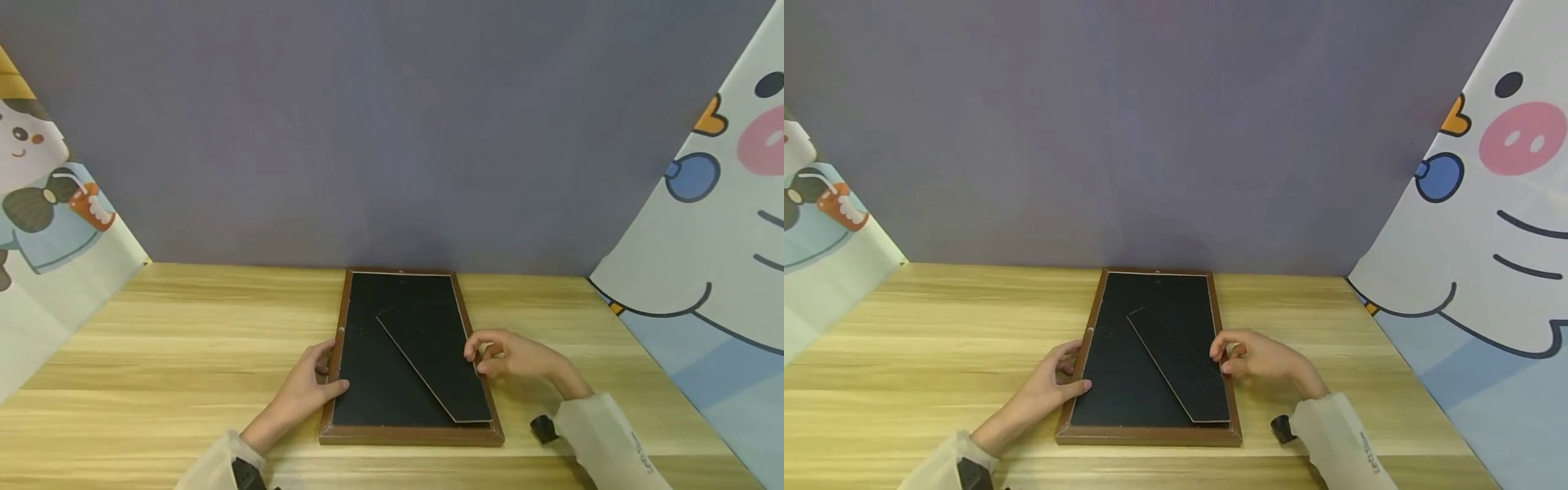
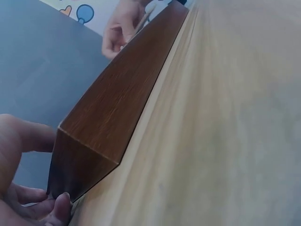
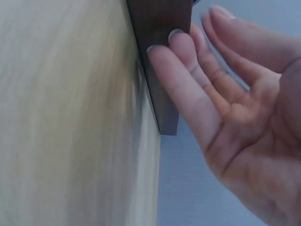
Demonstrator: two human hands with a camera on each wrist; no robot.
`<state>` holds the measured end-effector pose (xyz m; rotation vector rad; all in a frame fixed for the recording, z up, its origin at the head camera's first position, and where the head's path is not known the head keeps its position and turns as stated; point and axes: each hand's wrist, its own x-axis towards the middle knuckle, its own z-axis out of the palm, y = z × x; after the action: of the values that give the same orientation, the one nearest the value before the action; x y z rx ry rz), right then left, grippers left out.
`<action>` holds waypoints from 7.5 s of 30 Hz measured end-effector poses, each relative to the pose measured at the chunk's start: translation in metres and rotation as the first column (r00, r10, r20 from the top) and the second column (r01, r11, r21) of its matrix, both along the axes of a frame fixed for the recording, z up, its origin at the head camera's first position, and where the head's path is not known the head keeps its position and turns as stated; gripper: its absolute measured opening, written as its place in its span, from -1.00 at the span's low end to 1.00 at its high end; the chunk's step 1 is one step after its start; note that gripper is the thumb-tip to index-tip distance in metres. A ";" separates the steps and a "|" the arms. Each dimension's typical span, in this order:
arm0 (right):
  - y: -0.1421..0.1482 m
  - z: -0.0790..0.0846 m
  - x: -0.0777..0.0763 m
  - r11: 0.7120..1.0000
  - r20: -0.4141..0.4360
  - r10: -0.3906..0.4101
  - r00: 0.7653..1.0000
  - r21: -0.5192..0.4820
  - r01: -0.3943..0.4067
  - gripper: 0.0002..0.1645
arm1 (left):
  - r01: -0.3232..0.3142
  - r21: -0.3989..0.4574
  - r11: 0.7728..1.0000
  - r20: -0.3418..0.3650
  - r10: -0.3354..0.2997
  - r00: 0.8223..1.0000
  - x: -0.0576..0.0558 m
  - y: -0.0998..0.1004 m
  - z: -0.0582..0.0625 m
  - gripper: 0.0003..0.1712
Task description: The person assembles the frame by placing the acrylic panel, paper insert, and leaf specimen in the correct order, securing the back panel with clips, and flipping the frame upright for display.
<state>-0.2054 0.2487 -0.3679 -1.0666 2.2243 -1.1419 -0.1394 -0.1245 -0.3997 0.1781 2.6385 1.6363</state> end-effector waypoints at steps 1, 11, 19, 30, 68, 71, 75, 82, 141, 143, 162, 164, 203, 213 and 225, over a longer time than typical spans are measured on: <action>0.000 0.000 0.000 0.999 0.029 -0.040 0.999 0.001 0.040 -0.71 | -0.006 0.002 1.000 0.006 0.006 1.000 -0.001 0.000 0.001 -0.19; -0.003 -0.003 -0.004 0.970 0.130 -0.242 0.961 0.000 0.245 -0.17 | -0.006 0.013 1.000 0.003 0.006 1.000 -0.016 -0.002 0.007 -0.30; -0.003 -0.004 -0.005 0.933 0.192 -0.350 0.917 -0.013 0.359 -0.20 | -0.012 0.057 0.998 0.042 0.010 0.999 -0.035 -0.001 0.009 -0.32; -0.006 -0.005 -0.013 0.925 0.282 -0.363 0.888 -0.008 0.381 -0.05 | 0.037 0.110 0.993 0.064 -0.044 0.997 -0.061 -0.003 0.010 -0.35; -0.034 0.019 -0.030 0.816 0.336 -0.544 0.768 -0.001 0.578 -0.10 | 0.027 0.081 0.996 0.113 -0.036 0.993 -0.075 -0.002 0.037 -0.37; -0.035 0.026 -0.028 0.808 0.303 -0.558 0.772 -0.013 0.589 -0.10 | 0.024 0.110 0.994 0.094 -0.034 0.995 -0.075 -0.002 0.043 -0.39; -0.037 0.035 -0.024 0.787 0.244 -0.588 0.771 -0.048 0.615 -0.11 | 0.012 0.140 0.990 0.066 -0.022 0.998 -0.075 -0.001 0.051 -0.42; -0.040 0.046 -0.019 0.761 0.140 -0.624 0.769 -0.114 0.639 -0.10 | -0.015 0.176 0.984 -0.006 0.016 1.000 -0.075 0.001 0.065 -0.42; -0.065 0.085 -0.013 0.582 0.039 -0.696 0.717 -0.554 0.595 -0.10 | 0.075 0.495 0.866 -0.390 0.144 0.910 -0.078 0.007 0.103 -0.26; -0.065 0.084 -0.014 0.586 0.031 -0.688 0.725 -0.565 0.581 -0.09 | 0.097 0.511 0.854 -0.401 0.137 0.906 -0.079 0.007 0.102 -0.27; -0.063 0.076 -0.018 0.574 0.038 -0.641 0.767 -0.641 0.511 -0.08 | 0.167 0.436 0.884 -0.477 0.070 0.876 -0.086 0.001 0.097 -0.34; -0.063 0.074 -0.018 0.572 0.039 -0.640 0.767 -0.642 0.510 -0.07 | 0.180 0.421 0.889 -0.487 0.054 0.872 -0.086 0.000 0.096 -0.35; -0.074 0.064 -0.016 0.689 -0.380 -0.712 0.590 -0.543 0.481 -0.58 | -0.129 0.325 0.937 -0.415 0.265 0.870 -0.106 0.001 0.077 -0.51; -0.079 0.055 -0.018 0.850 -0.454 -0.525 0.720 -0.229 0.475 -0.66 | -0.136 0.322 0.937 -0.421 0.270 0.866 -0.107 0.002 0.076 -0.52; -0.079 0.058 -0.011 0.848 -0.467 -0.523 0.713 -0.204 0.488 -0.80 | -0.143 0.334 0.932 -0.414 0.281 0.866 -0.107 0.003 0.074 -0.54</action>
<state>-0.2160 0.1694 -0.3101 -0.8666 3.0646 -1.2551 -0.2461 -0.1216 -0.3262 0.3226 2.7960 2.3195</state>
